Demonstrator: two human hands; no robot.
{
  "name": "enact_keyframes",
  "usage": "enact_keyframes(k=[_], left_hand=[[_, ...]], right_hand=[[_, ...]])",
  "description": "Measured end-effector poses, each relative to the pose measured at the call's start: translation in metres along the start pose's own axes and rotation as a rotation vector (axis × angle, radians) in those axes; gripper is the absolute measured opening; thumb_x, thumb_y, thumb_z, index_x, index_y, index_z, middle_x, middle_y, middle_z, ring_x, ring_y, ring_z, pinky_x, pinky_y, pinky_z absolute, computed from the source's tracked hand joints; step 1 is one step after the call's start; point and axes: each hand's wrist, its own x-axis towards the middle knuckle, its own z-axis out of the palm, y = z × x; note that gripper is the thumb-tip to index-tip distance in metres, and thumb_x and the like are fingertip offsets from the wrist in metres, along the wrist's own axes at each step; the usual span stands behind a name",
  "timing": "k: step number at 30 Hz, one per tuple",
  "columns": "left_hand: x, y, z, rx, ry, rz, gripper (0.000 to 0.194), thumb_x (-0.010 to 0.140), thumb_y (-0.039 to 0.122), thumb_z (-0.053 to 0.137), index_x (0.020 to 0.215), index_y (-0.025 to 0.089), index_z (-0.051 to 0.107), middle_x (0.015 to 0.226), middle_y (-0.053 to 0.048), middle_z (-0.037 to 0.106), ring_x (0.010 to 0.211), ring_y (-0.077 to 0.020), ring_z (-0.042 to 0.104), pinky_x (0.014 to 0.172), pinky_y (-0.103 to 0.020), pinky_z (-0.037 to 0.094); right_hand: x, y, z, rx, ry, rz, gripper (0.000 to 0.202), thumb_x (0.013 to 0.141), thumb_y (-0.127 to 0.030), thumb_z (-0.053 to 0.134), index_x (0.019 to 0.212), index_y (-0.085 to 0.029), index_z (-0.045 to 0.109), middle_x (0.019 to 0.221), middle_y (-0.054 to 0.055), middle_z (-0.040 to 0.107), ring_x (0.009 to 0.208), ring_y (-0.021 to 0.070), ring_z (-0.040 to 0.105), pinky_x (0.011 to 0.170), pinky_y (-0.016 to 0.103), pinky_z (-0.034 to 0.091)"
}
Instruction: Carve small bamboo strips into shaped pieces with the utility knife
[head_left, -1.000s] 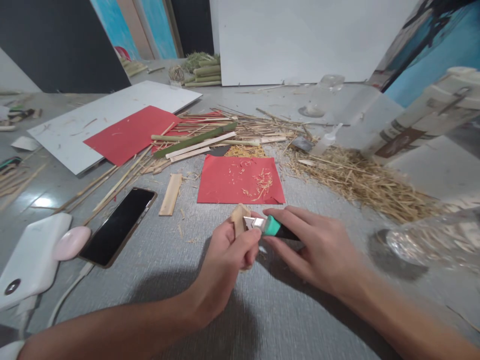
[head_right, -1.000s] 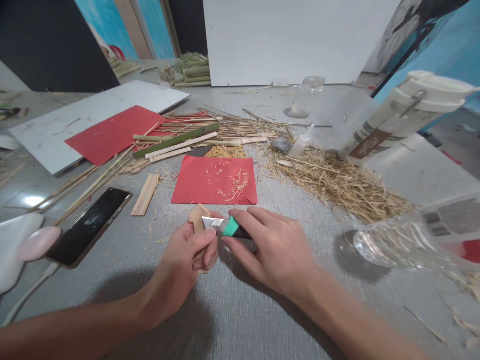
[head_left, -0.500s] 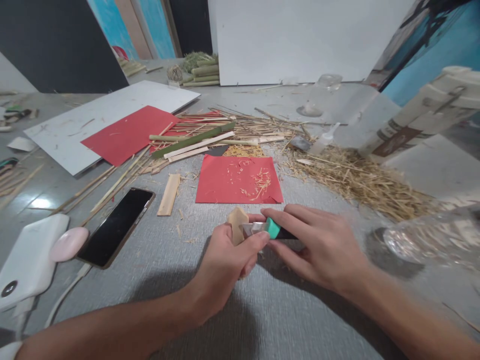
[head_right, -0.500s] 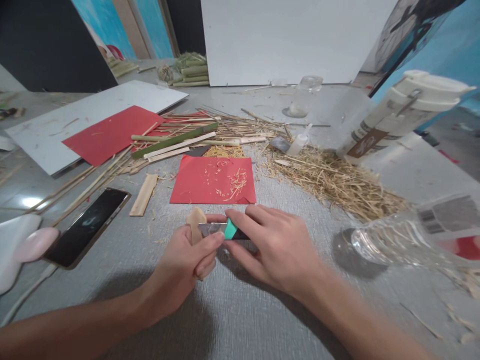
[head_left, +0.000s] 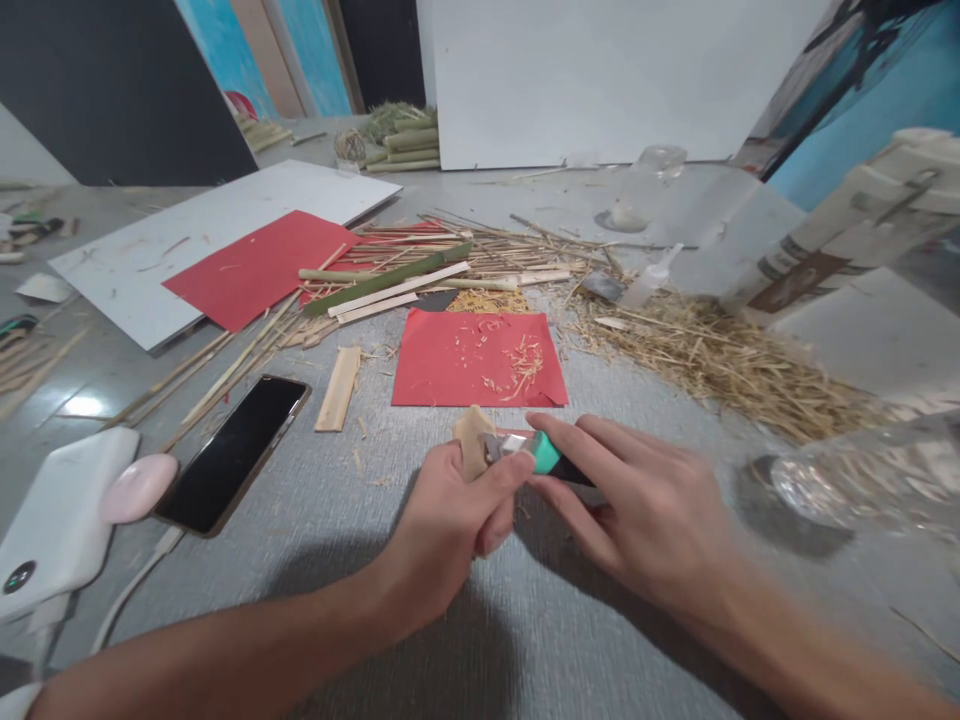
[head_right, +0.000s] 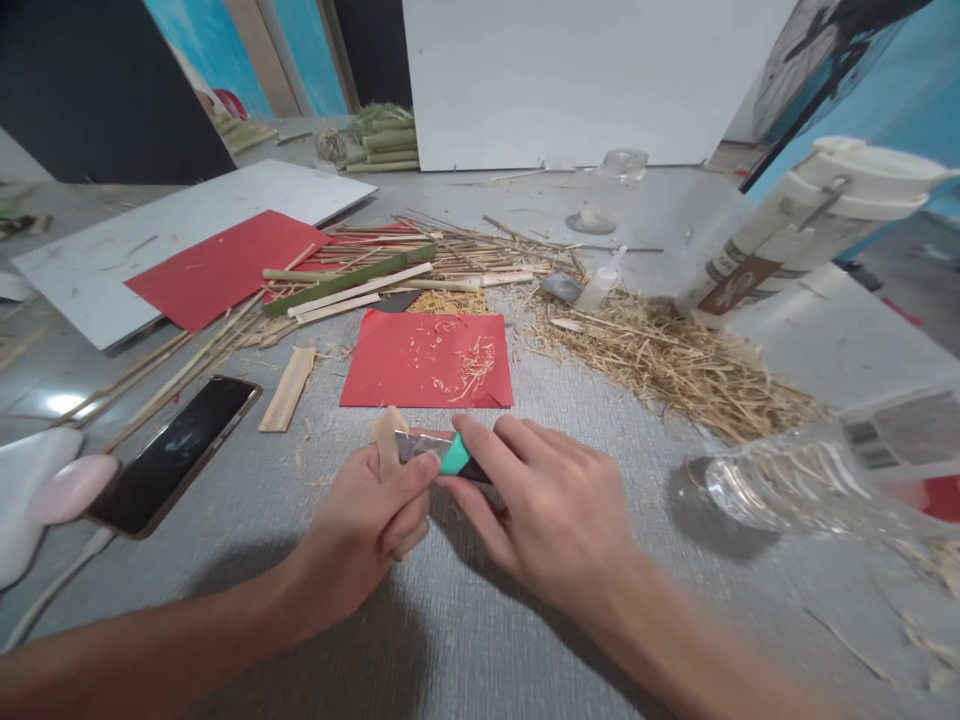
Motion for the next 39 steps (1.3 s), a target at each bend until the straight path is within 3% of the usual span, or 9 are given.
enact_keyframes(k=[5,7,9,10,12,17,22,29,39], left_hand=[[0.0,0.009,0.003,-0.11,-0.135,-0.003,0.054,0.095,0.054,0.073,0.062,0.021,0.046,0.042,0.009,0.032,0.04,-0.0047,0.02,0.043,-0.025,0.015],[-0.004,0.01,0.005,-0.127,-0.186,-0.033,0.039,0.097,0.053,0.071,0.081,0.02,0.058,0.044,0.01,0.037,0.04,-0.0063,0.021,0.043,-0.023,0.016],[-0.008,0.01,0.006,-0.171,-0.247,-0.09,0.029,0.101,0.05,0.065,0.109,0.023,0.061,0.049,0.01,0.046,0.041,-0.0083,0.024,0.043,-0.022,0.02],[-0.009,0.009,0.006,-0.215,-0.276,-0.112,0.027,0.103,0.048,0.061,0.116,0.024,0.058,0.052,0.01,0.049,0.042,-0.0087,0.025,0.044,-0.021,0.022],[-0.009,0.008,0.004,-0.316,-0.305,-0.114,0.019,0.105,0.044,0.056,0.11,0.026,0.054,0.057,0.008,0.053,0.043,-0.0081,0.026,0.044,-0.019,0.025],[0.003,0.004,-0.001,-0.446,-0.302,0.011,0.019,0.108,0.032,0.058,0.094,0.021,0.053,0.072,0.005,0.056,0.05,-0.0063,0.035,0.045,-0.016,0.031],[0.006,0.002,-0.003,-0.473,-0.257,0.004,0.021,0.109,0.032,0.057,0.093,0.019,0.056,0.065,0.006,0.047,0.05,-0.0063,0.032,0.048,-0.016,0.034],[0.003,0.002,-0.003,-0.454,-0.273,-0.016,0.02,0.11,0.033,0.054,0.093,0.021,0.051,0.06,0.009,0.04,0.047,-0.0064,0.021,0.047,-0.016,0.029],[0.002,-0.001,-0.004,-0.395,-0.273,0.022,0.021,0.11,0.036,0.053,0.095,0.021,0.051,0.061,0.008,0.045,0.047,-0.0064,0.025,0.048,-0.017,0.031]], right_hand=[[0.0,0.0,-0.002,0.009,0.02,0.079,0.031,0.111,-0.037,0.056,0.127,-0.016,0.071,0.089,0.006,0.076,0.069,0.0194,0.07,0.06,0.032,0.045],[0.002,0.01,-0.002,-0.007,0.055,0.177,0.031,0.111,-0.041,0.055,0.126,-0.02,0.072,0.095,0.008,0.079,0.071,0.0205,0.071,0.06,0.032,0.044],[0.004,0.024,0.0,-0.048,0.116,0.303,0.031,0.11,-0.045,0.056,0.12,-0.023,0.074,0.097,0.009,0.08,0.073,0.0223,0.071,0.061,0.033,0.044],[0.005,0.03,0.0,-0.064,0.134,0.351,0.032,0.11,-0.047,0.056,0.116,-0.022,0.075,0.094,0.009,0.079,0.072,0.0232,0.07,0.062,0.034,0.043],[0.006,0.038,0.002,-0.044,0.142,0.386,0.034,0.109,-0.049,0.057,0.111,-0.021,0.076,0.085,0.008,0.077,0.068,0.0231,0.068,0.062,0.034,0.043],[0.004,0.027,0.003,0.177,0.053,0.185,0.031,0.108,-0.038,0.058,0.127,-0.017,0.072,0.097,0.009,0.08,0.076,0.0203,0.072,0.067,0.031,0.051],[0.003,0.019,-0.002,0.198,-0.013,0.017,0.032,0.107,-0.036,0.059,0.127,-0.015,0.072,0.087,0.005,0.075,0.059,0.0146,0.061,0.057,0.029,0.046],[0.003,0.021,-0.003,0.174,0.004,-0.054,0.032,0.105,-0.035,0.061,0.126,-0.013,0.072,0.081,0.002,0.069,0.057,0.0137,0.057,0.057,0.03,0.043],[0.003,0.023,-0.004,0.165,0.012,-0.094,0.031,0.105,-0.033,0.061,0.126,-0.013,0.071,0.082,0.001,0.066,0.061,0.0144,0.057,0.059,0.03,0.042]])
